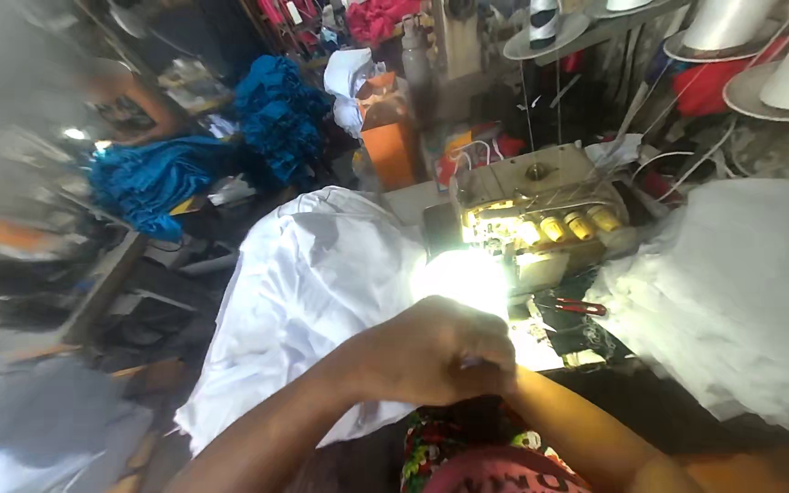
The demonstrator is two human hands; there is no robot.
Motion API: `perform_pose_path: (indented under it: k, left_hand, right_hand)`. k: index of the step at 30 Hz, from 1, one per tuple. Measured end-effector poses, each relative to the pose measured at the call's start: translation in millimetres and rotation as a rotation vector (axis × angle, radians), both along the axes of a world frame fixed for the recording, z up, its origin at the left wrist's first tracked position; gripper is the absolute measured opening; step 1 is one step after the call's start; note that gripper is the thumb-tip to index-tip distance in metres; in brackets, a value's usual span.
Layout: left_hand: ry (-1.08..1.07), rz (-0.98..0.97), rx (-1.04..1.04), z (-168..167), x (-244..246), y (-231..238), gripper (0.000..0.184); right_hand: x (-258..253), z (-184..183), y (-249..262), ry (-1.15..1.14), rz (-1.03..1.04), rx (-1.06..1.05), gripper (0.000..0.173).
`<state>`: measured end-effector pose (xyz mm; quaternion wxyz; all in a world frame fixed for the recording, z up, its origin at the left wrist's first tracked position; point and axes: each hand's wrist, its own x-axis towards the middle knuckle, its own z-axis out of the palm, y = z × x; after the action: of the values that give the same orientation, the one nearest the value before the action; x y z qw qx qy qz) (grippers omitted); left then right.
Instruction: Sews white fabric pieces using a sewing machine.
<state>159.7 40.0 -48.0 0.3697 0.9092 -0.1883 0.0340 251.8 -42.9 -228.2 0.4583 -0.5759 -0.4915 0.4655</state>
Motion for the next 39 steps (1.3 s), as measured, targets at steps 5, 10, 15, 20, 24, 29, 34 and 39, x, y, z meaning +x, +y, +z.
perform_pose_path:
  k: [5, 10, 15, 20, 24, 29, 34, 39]
  left_hand:
    - [0.089, 0.118, -0.029, -2.6, -38.9, 31.7, 0.024]
    - [0.076, 0.159, -0.095, 5.8, -28.2, 44.8, 0.017]
    - [0.040, 0.136, -0.169, 9.2, -11.3, 49.5, 0.017]
    - [0.190, 0.177, -0.507, 1.6, -10.8, 61.2, 0.006]
    - [0.241, 0.163, -0.707, -6.0, -6.0, 64.4, 0.006]
    - [0.263, 0.074, -0.778, -8.2, 2.4, 71.3, 0.004]
    - [0.249, 0.060, -0.819, -6.8, 6.9, 75.8, 0.005]
    - [0.196, 0.104, -0.876, -5.1, 11.2, 76.2, 0.009]
  right_hand:
    - [22.7, -19.8, -15.3, -0.538, -0.151, 0.129, 0.028]
    - [61.8, 7.6, -35.2, -0.656, -0.574, 0.567, 0.024]
    - [64.7, 50.5, -25.0, -0.608, -0.422, 0.665, 0.021]
    - [65.0, 56.9, -28.4, -0.555, -0.325, 0.711, 0.020]
    - [99.8, 31.9, -11.3, -0.675, -0.423, 0.616, 0.016]
    - [121.1, 19.2, 4.3, -0.525, -0.321, 0.660, 0.014]
    - [108.4, 31.4, -0.7, -0.637, -0.378, 0.619, 0.018]
    - [104.5, 28.7, -3.9, -0.627, -0.453, 0.596, 0.019]
